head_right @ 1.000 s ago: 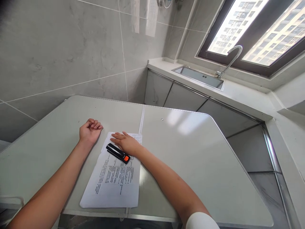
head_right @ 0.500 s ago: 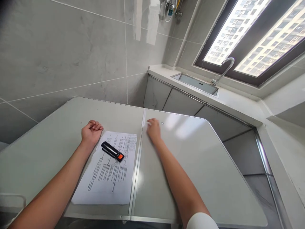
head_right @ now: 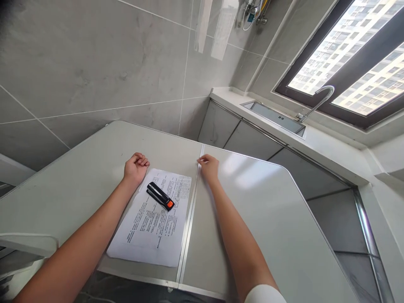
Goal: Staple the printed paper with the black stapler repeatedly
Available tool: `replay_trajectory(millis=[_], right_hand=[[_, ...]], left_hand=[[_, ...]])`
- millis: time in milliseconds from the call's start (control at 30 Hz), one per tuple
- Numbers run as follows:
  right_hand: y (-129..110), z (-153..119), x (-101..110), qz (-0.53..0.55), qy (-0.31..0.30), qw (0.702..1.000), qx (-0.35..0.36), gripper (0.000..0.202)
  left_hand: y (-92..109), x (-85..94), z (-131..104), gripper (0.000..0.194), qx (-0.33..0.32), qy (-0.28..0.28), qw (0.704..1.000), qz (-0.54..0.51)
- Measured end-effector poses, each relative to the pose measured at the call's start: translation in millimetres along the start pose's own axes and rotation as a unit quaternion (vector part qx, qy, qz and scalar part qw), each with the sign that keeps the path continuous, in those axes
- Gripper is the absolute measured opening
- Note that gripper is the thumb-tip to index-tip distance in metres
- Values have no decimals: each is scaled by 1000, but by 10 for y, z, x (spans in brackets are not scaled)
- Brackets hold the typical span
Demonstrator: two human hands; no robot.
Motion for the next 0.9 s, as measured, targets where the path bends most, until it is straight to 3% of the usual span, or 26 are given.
replay_trajectory(millis=[133, 200, 300, 433, 533, 600, 700, 800, 900], right_hand=[[-608, 52, -842, 33, -87, 994, 56, 8], [-783, 39, -1111, 26, -119, 990, 77, 8], [-843, 11, -1263, 34, -141, 986, 88, 12], [-764, 13, -1221, 35, -151, 984, 88, 8], [-673, 17, -1070, 34, -135, 987, 74, 17], [-567, -12, -847, 5, -98, 993, 65, 18], [-284, -152, -317, -96, -31, 994, 48, 18], [92, -382, 267, -181, -20, 983, 32, 18], [369, -646, 771, -219, -4, 975, 24, 19]], left_hand=[[10, -13, -12, 13, -2, 5, 1000, 9], [14, -25, -22, 13, -2, 6, 1000, 16], [10, -42, -28, 12, -5, -1, 1000, 29], [-3, -81, -34, 10, -25, -17, 996, 84], [-14, -153, -73, 8, -58, -38, 984, 166], [-43, -219, -113, 9, -73, -55, 966, 240], [-127, -318, -174, 14, -78, -86, 921, 373], [-195, -385, -216, 17, -84, -109, 869, 475], [-225, -404, -235, 21, -91, -110, 839, 525]])
Point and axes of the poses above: each hand's wrist, its own z-axis towards the middle knuckle, its own x-axis out of the back of the hand, y = z × x, the point moved 8 cm from there along z, towards the middle knuckle, and after that the axes turned 4 degrees about x, right-handed, at the moved point
